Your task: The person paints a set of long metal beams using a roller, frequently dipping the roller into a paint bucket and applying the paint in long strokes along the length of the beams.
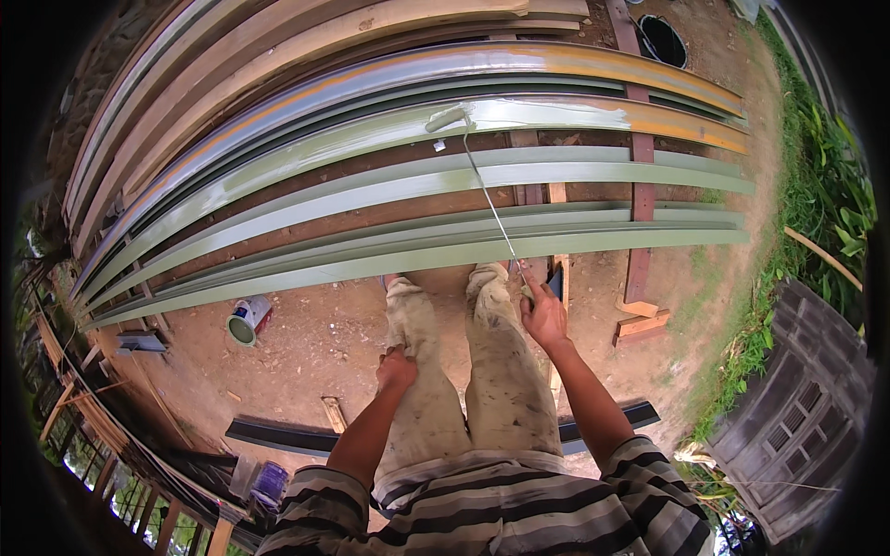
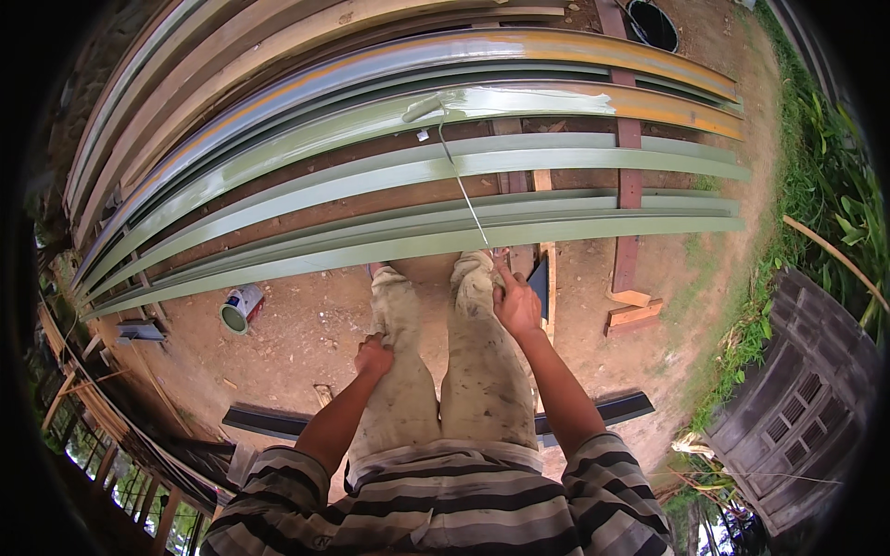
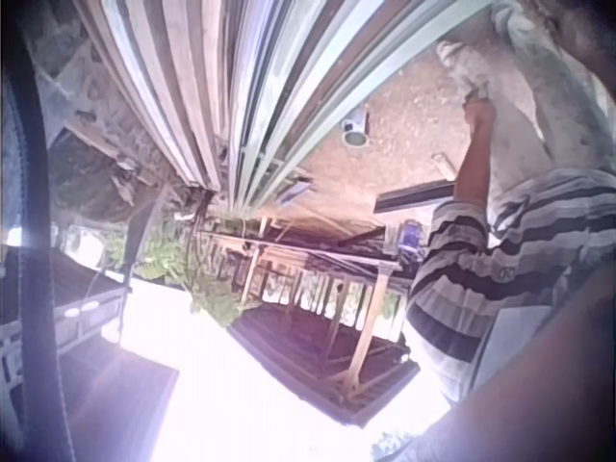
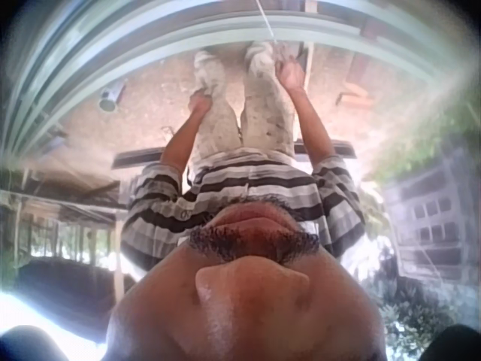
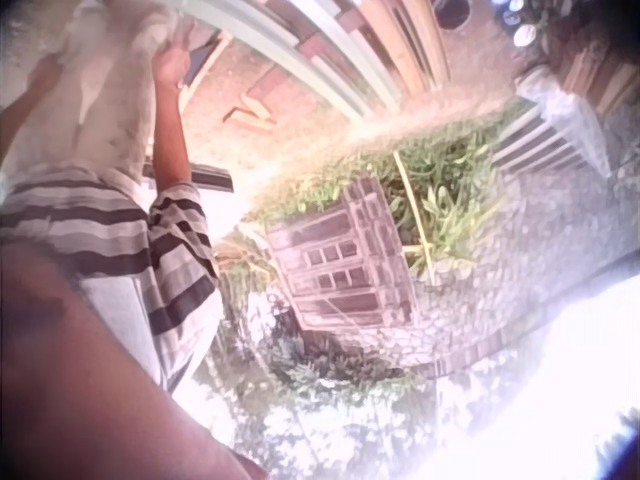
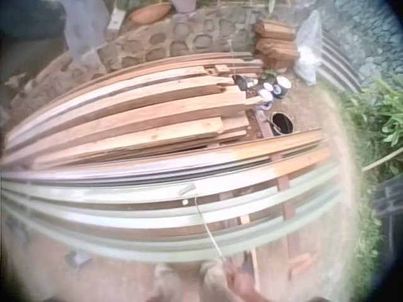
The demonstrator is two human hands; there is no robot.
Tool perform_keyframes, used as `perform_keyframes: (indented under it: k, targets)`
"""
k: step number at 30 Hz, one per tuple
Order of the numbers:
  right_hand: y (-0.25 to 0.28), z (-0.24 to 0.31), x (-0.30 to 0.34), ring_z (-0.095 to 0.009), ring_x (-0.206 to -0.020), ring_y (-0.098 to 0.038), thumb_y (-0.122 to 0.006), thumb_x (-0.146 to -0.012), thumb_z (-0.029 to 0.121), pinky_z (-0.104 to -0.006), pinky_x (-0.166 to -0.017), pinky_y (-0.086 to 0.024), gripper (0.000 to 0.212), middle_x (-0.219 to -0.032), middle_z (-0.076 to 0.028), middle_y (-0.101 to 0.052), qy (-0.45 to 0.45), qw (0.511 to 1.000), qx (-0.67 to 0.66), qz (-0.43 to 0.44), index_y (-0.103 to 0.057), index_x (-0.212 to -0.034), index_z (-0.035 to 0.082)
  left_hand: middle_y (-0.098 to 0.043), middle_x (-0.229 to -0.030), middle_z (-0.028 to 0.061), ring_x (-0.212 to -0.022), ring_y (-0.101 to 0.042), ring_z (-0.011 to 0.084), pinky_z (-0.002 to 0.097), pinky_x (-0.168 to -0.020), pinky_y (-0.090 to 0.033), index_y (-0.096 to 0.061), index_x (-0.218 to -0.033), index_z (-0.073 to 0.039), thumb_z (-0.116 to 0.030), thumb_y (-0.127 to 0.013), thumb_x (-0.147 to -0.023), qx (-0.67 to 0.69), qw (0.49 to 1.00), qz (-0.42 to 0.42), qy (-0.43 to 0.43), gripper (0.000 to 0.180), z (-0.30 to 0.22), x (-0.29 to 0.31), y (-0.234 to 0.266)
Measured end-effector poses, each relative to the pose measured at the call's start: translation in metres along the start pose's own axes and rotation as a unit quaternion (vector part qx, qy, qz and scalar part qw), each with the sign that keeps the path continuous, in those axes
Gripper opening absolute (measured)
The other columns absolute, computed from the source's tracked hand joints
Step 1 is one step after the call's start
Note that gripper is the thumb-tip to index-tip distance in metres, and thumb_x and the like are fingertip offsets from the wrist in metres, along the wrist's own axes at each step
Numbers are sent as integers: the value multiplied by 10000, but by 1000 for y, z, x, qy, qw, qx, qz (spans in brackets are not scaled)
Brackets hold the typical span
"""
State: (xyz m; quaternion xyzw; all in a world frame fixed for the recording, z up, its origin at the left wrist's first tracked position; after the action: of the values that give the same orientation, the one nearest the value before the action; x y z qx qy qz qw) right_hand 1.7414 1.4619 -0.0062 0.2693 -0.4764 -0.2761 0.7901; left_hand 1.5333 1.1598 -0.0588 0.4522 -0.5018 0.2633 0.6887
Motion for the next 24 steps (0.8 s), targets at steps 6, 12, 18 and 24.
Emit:
perform_keyframes:
  k: [6, 12, 18, 24]
  targets:
    - [33, 14, 9, -491, -960, -657, -632, -949, 121, -536, -828, -515, 555, -1064, -301, -674, 19, 991, -130, 4, -516, -1489, 177, -571, -1408, 115, -1317, -541, 351, 494, -1034, -508, -575, -1382, -152, -325, -576, -934, -15, 1000, 1, -6, 480, -5, -1, 1]
    - [60, 20, 23, -388, -759, -665, -624, -971, 118, -458, -729, -513, 494, -891, -292, -666, -58, 978, -199, -14, -556, -1460, 146, -570, -1418, 119, -1314, -543, 364, 508, -1047, -493, -553, -1409, -159, -323, -572, -935, -30, 999, 10, -4, 502, -8, -5, -3]
    - [137, -30, 22, -299, -618, -589, -623, -979, 134, -410, -664, -501, 442, -809, -272, -648, -133, 975, -166, -69, -606, -1420, 127, -575, -1419, 119, -1320, -543, 369, 512, -1050, -493, -551, -1415, -158, -315, -569, -928, -46, 999, 13, -3, 512, -18, -2, -4]
    - [212, -121, -9, -443, -894, -698, -622, -984, 176, -496, -818, -525, 431, -913, -302, -688, -90, 994, -7, -65, -623, -1414, 158, -584, -1411, 140, -1313, -552, 373, 507, -1055, -493, -550, -1429, -167, -337, -583, -913, -68, 998, 16, -4, 543, -25, -3, -5]
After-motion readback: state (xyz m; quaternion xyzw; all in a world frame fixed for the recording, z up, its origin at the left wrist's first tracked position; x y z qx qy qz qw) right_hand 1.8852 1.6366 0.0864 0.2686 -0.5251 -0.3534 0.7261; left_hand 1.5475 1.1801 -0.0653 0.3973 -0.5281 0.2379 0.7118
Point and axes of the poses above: each hand's wrist, its own x-axis away from the middle knuckle, its own y-axis out of the back of the hand, z = x × y, the point moved 2 cm from there along -x, towards the middle knuckle
